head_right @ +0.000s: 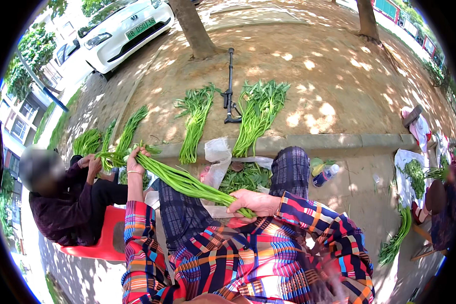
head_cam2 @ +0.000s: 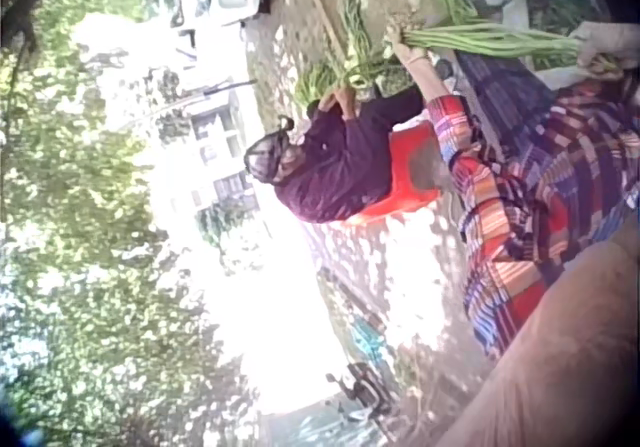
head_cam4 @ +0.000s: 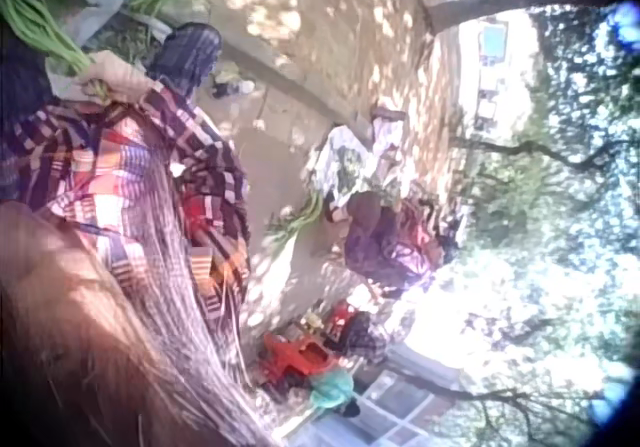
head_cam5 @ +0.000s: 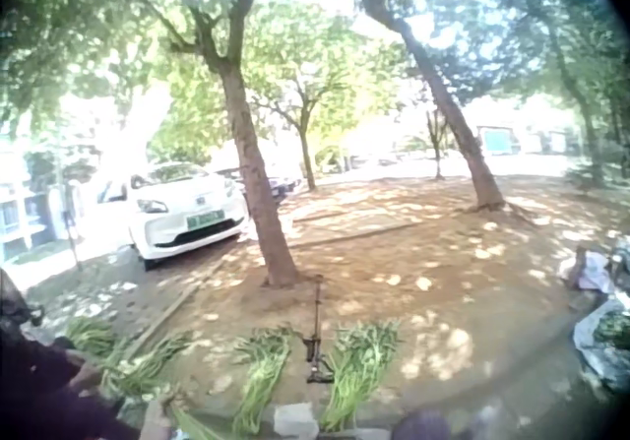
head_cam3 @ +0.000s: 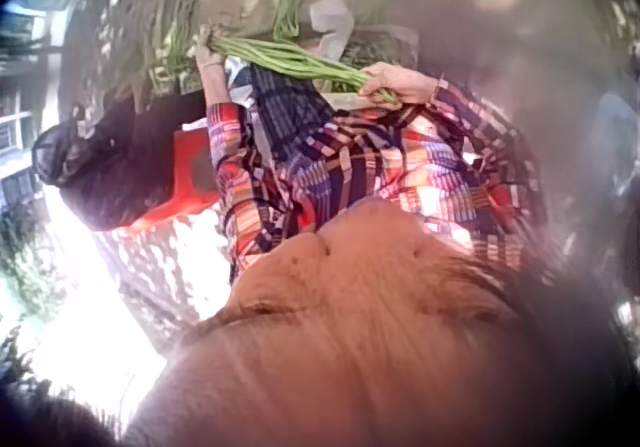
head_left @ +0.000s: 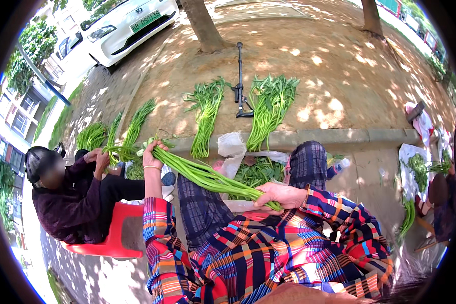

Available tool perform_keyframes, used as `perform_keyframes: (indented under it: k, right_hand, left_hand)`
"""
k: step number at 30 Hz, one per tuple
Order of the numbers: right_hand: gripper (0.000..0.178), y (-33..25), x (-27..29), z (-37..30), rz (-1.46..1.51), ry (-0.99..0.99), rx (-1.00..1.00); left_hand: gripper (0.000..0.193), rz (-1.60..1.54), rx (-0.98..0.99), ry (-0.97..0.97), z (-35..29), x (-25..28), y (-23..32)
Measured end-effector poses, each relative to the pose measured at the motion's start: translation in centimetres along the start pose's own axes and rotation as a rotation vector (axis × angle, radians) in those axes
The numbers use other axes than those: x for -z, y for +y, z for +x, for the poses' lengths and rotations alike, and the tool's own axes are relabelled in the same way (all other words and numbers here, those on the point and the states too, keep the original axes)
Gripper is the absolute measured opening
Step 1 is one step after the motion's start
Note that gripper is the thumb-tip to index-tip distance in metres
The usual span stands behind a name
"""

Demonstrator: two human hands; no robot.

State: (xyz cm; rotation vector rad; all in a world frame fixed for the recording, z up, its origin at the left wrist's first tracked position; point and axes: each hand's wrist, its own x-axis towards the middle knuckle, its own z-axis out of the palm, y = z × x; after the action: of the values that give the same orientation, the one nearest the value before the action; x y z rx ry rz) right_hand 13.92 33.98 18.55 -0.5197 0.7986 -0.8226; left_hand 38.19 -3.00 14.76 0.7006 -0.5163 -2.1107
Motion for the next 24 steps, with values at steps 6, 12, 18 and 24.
perform_keyframes:
  k: [6, 12, 18, 24]
  right_hand:
    - [0.015, -1.2, 3.1, 4.6, -0.305, 0.107, -0.013]
    - [0.011, -4.4, 5.1, 9.8, -0.302, 0.111, -0.031]
    - [0.024, -4.7, 8.1, 17.6, -0.291, 0.061, -0.005]
    - [0.017, -3.9, 10.6, 25.6, -0.126, 0.022, 0.156]
  left_hand:
    - [0.007, 0.043, -0.057, 0.048, 3.6, 4.4, 1.6]
    - [0.008, 0.192, -0.030, 0.229, 7.8, 3.7, 6.0]
    - [0.012, 0.459, -0.039, 0.216, 13.1, 0.0, 9.8]
    - [0.011, 0.766, -0.188, 0.200, 20.3, -6.5, 10.6]
